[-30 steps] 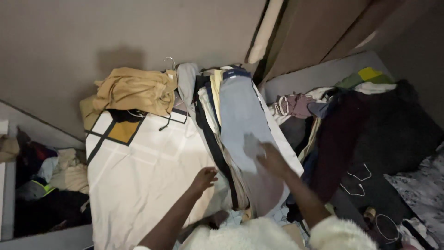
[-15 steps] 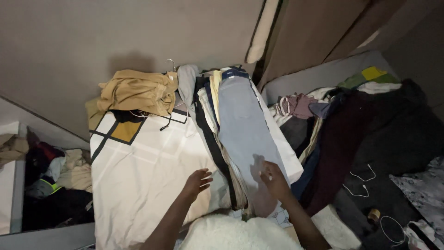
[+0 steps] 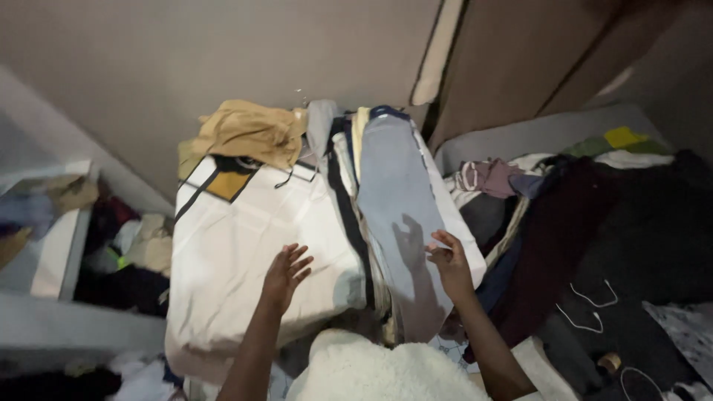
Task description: Sort various items of clothing from a closet and arrange them on a bed.
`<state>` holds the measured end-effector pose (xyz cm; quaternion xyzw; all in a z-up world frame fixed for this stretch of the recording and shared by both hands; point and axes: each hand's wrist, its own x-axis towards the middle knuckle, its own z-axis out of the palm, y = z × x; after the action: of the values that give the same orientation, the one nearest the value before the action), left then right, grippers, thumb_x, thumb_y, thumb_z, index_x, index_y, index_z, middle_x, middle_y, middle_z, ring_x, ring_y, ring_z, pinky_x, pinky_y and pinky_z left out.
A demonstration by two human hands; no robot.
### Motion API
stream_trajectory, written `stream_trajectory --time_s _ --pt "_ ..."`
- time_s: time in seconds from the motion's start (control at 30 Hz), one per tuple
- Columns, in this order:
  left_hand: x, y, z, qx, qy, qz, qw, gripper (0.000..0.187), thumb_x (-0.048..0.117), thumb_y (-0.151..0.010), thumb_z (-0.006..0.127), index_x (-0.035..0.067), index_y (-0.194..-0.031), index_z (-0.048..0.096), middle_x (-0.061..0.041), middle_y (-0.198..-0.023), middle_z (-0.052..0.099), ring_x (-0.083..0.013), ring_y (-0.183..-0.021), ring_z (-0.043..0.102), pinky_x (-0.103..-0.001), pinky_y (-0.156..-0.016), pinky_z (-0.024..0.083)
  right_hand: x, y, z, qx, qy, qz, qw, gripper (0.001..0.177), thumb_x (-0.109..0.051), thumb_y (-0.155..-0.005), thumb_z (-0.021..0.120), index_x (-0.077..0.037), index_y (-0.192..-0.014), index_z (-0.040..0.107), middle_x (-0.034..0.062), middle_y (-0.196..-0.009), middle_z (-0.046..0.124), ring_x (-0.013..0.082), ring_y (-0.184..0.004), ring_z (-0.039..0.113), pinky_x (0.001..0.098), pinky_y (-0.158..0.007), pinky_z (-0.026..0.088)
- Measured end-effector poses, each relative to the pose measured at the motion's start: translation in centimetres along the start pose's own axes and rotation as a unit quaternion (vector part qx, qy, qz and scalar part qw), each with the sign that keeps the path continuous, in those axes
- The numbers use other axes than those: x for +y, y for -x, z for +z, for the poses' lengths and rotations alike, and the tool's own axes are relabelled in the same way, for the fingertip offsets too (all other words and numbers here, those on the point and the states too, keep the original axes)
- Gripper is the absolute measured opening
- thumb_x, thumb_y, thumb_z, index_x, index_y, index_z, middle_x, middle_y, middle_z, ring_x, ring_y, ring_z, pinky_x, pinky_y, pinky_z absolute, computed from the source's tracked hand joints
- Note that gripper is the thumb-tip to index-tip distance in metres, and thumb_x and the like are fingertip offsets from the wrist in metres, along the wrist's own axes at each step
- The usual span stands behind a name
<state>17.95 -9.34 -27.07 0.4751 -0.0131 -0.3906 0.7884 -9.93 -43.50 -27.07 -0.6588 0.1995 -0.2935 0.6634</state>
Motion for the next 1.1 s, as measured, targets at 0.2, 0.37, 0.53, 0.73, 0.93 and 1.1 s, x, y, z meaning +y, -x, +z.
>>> stream_trajectory --time_s 0.2,0.37,0.53,0.73,0.93,1.1 --pt "2.4 8.1 -0.7 0.034 0.011 0.086 0.996 0.059 0.048 -0.103 0.047 0.007 -0.145 0.046 -0.014 -0.144 0.059 -0.0316 -0.123 0.062 -0.048 -0.100 0.050 -5.1 2.7 2.6 0.007 -0.017 -0.019 1.000 0.064 -0.037 -0.103 0.057 -0.003 -0.153 0.037 0.0149 -0.145 0.050 0.0274 -0.115 0.066 0.0441 -0.095 0.058" --pt "3.1 14.2 -3.7 0.060 0.019 0.141 0.988 0.056 0.047 -0.104 0.046 0.007 -0.144 0.046 -0.014 -0.143 0.059 -0.0303 -0.121 0.063 -0.046 -0.099 0.051 -7.1 3.9 5.2 0.007 -0.005 0.001 1.000 0.065 -0.043 -0.104 0.054 -0.003 -0.153 0.038 0.0152 -0.145 0.053 0.0271 -0.116 0.065 0.0435 -0.096 0.057" --pt "4.0 18.9 -6.5 0.101 0.038 0.175 0.979 0.054 0.045 -0.105 0.046 0.008 -0.144 0.046 -0.015 -0.141 0.059 -0.0294 -0.119 0.063 -0.044 -0.096 0.052 -9.0 4.6 8.5 -0.021 -0.031 0.001 0.999 0.070 -0.047 -0.102 0.056 -0.003 -0.153 0.037 0.0178 -0.144 0.052 0.0278 -0.116 0.065 0.0436 -0.096 0.057" --pt "4.8 22.7 -10.7 0.131 0.070 0.217 0.965 0.052 0.044 -0.106 0.046 0.007 -0.143 0.047 -0.016 -0.142 0.059 -0.0311 -0.119 0.064 -0.044 -0.095 0.051 -10.3 4.7 13.1 -0.058 -0.006 0.002 0.998 0.077 -0.058 -0.102 0.047 -0.001 -0.153 0.036 0.0173 -0.146 0.052 0.0260 -0.114 0.066 0.0427 -0.095 0.056" --pt "5.9 25.0 -15.2 0.152 0.077 0.231 0.958 0.056 0.048 -0.103 0.049 0.009 -0.144 0.046 -0.013 -0.145 0.057 -0.0296 -0.123 0.061 -0.044 -0.098 0.050 -9.5 4.3 18.7 -0.076 -0.021 0.028 0.997 0.080 -0.060 -0.102 0.046 0.000 -0.154 0.035 0.0173 -0.144 0.053 0.0260 -0.112 0.067 0.0434 -0.095 0.055" --pt "8.8 27.1 -18.5 0.163 0.069 0.234 0.956 0.059 0.050 -0.101 0.052 0.011 -0.145 0.047 -0.011 -0.144 0.057 -0.0287 -0.122 0.062 -0.043 -0.098 0.050 -9.6 4.3 24.5 -0.106 -0.076 0.024 0.991 0.086 -0.064 -0.099 0.050 0.001 -0.153 0.034 0.0192 -0.142 0.053 0.0285 -0.111 0.067 0.0464 -0.094 0.056"
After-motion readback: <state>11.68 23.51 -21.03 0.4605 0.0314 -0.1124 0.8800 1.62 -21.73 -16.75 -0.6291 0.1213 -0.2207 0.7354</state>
